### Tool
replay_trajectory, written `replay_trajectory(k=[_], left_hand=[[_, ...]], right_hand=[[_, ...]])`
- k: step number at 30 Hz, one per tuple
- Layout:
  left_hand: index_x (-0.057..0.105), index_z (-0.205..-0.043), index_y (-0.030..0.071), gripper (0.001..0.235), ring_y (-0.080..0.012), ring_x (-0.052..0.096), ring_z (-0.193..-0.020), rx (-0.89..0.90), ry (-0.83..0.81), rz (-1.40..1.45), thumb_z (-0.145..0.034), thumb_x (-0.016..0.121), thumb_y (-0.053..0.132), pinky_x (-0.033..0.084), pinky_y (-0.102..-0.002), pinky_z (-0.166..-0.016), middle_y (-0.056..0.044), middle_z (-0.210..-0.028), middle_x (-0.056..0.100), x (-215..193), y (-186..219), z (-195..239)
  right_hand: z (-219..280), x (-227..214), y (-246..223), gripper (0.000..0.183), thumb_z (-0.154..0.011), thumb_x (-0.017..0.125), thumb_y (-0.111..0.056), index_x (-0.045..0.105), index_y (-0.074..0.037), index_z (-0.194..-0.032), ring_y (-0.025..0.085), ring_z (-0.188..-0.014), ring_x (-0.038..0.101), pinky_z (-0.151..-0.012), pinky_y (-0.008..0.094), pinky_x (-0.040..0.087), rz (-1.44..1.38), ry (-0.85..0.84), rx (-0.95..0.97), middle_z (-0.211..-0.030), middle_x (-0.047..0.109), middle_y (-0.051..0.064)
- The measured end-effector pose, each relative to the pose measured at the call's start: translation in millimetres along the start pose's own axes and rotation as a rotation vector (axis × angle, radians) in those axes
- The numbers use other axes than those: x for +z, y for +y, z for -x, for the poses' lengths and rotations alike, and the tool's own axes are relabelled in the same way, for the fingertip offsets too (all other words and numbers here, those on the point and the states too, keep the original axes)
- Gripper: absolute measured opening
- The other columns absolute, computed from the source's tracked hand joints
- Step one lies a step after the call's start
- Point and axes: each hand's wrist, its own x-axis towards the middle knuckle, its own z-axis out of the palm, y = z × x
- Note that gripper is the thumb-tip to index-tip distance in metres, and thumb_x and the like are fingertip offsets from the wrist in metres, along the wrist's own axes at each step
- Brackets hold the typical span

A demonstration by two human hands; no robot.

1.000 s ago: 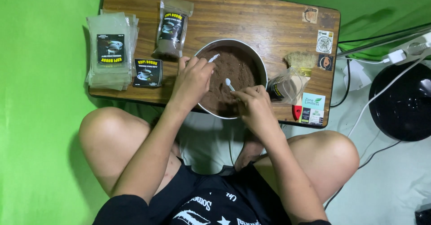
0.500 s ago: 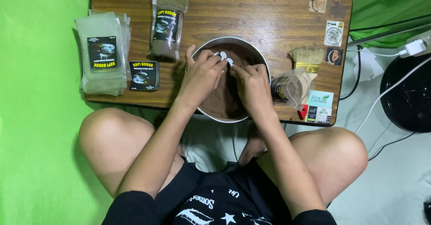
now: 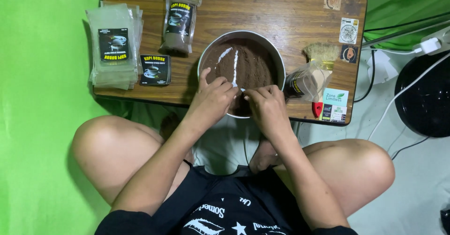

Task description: Scooping coffee grounds from a bowl into small plastic bags using a small spoon.

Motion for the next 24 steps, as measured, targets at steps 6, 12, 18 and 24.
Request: replay_trajectory(k=[6,12,18,24], left_hand=[[0.074,-0.101,0.018,0.012,-0.0209,0.063,-0.091,0.02,-0.003,-0.056,-0.089,0.071,0.017,0.039,-0.052,-0.104,-0.001,-0.08,0.066,-28,8,5],[0.073,-0.1,0.019,0.013,-0.0213,0.065,-0.087,0.002,-0.048,-0.026,-0.091,0.065,0.017,0.042,-0.048,-0.098,-0.001,-0.078,0.068,8,13,20],[0.072,-0.103,0.018,0.017,-0.0215,0.066,-0.093,0.04,0.047,-0.109,-0.089,0.061,0.015,0.041,-0.05,-0.1,-0.003,-0.079,0.068,0,8,7],[0.07,-0.108,0.018,0.022,-0.0211,0.065,-0.094,0.028,0.062,-0.069,-0.092,0.056,0.013,0.044,-0.043,-0.089,-0.001,-0.082,0.066,14,-1,-4]], right_hand=[[11,-25,-6,0.013,-0.102,0.068,-0.025,0.076,-0.017,-0.109,0.025,-0.093,0.065,-0.09,0.042,0.053,0.06,-0.04,0.02,-0.085,0.068,0.002],[23,0,6,0.016,-0.095,0.071,-0.02,0.076,-0.02,-0.11,0.024,-0.09,0.069,-0.091,0.044,0.052,0.045,-0.135,-0.002,-0.084,0.073,0.0],[7,6,5,0.014,-0.089,0.076,-0.01,0.078,-0.013,-0.103,0.028,-0.082,0.072,-0.089,0.041,0.054,-0.003,-0.026,-0.03,-0.08,0.075,0.006],[-10,14,14,0.016,-0.086,0.077,-0.01,0.079,-0.013,-0.102,0.029,-0.079,0.072,-0.084,0.041,0.055,-0.014,0.066,-0.028,-0.079,0.075,0.006]])
